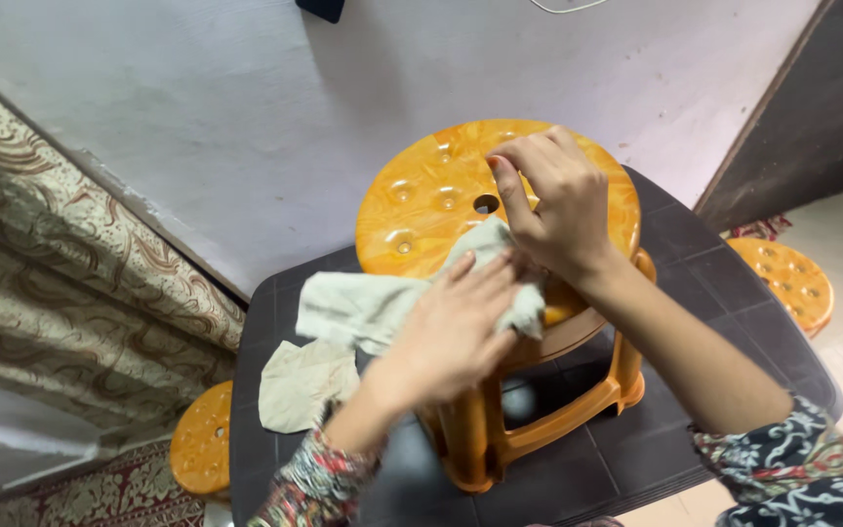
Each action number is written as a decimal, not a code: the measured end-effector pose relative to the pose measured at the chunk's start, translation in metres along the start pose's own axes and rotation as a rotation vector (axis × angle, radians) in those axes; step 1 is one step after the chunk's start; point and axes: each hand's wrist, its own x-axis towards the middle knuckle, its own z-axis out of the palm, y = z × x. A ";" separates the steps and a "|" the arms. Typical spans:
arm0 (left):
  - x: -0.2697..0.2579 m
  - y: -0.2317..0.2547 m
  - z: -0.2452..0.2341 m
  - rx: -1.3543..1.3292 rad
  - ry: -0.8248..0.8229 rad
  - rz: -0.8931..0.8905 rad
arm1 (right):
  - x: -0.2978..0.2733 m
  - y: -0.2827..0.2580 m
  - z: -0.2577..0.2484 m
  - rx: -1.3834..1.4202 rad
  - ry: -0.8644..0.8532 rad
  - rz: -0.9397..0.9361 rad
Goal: The person wipes the top and sides of an orange plastic stool with a light-colored cloth. They rotate the stool to access different areas and continue wiping the surface and legs repeatedly.
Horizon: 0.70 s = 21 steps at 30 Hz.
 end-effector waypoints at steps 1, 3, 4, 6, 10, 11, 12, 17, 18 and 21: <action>0.008 -0.007 0.001 -0.020 0.003 0.008 | 0.000 0.000 -0.004 0.020 0.026 -0.007; 0.018 -0.038 0.003 -0.189 -0.167 -0.378 | -0.001 -0.001 -0.009 0.058 0.077 -0.015; 0.029 -0.062 0.005 -0.136 -0.121 -0.390 | -0.005 -0.004 -0.012 0.077 0.083 -0.035; 0.046 -0.112 0.014 0.001 -0.050 -0.354 | -0.017 -0.021 -0.020 0.116 0.105 -0.086; 0.083 -0.184 0.042 0.182 -0.083 -0.377 | -0.056 -0.098 -0.043 0.516 -0.175 -0.122; 0.090 -0.194 0.048 0.189 -0.089 -0.399 | -0.063 -0.116 -0.048 0.616 -0.260 -0.058; 0.096 -0.200 0.054 0.194 -0.098 -0.420 | -0.063 -0.126 -0.046 0.647 -0.390 0.026; 0.099 -0.213 0.062 0.202 -0.128 -0.499 | -0.069 -0.141 -0.037 0.918 -0.824 0.296; 0.100 -0.214 0.062 0.197 -0.129 -0.519 | -0.073 -0.140 -0.040 0.997 -0.836 0.292; 0.105 -0.215 0.061 0.179 -0.189 -0.586 | -0.092 -0.136 -0.058 1.259 -0.901 0.201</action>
